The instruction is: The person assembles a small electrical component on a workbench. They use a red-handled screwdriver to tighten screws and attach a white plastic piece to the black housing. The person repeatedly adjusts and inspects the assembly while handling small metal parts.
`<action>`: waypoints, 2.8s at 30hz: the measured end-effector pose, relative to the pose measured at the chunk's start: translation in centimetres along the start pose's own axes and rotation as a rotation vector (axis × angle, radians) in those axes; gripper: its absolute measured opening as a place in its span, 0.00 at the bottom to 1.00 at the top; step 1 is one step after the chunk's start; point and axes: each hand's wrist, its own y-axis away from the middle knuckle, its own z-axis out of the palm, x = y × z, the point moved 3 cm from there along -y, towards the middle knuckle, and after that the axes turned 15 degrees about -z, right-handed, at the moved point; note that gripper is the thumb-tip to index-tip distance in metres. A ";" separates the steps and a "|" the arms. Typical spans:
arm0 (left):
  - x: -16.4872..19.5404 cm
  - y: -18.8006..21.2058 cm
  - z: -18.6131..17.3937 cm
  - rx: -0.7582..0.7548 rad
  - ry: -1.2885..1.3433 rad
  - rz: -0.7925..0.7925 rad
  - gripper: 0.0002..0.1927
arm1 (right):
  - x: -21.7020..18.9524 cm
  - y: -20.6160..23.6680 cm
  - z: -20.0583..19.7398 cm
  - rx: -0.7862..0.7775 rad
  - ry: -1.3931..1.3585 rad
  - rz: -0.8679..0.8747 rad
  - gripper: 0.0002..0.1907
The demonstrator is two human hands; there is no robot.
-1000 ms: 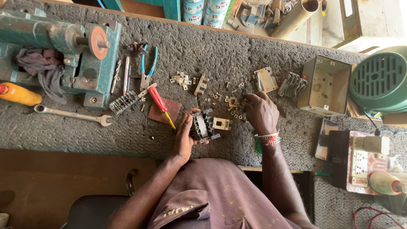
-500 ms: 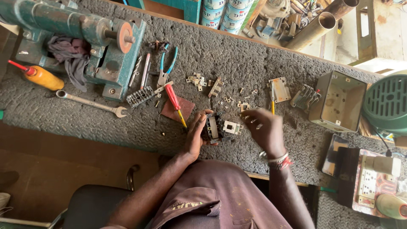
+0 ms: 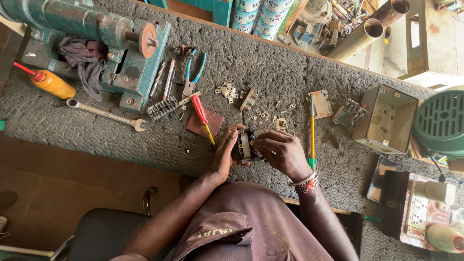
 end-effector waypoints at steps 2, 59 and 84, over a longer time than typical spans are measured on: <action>0.0 0.0 0.0 -0.011 -0.003 0.007 0.29 | 0.0 -0.1 0.0 -0.003 -0.014 -0.003 0.08; 0.5 0.3 0.1 -0.045 0.016 0.016 0.32 | 0.6 -0.5 0.6 -0.050 -0.073 0.000 0.11; 0.2 0.1 -0.1 -0.042 -0.013 0.018 0.30 | 1.4 0.2 1.3 -0.073 -0.059 0.021 0.08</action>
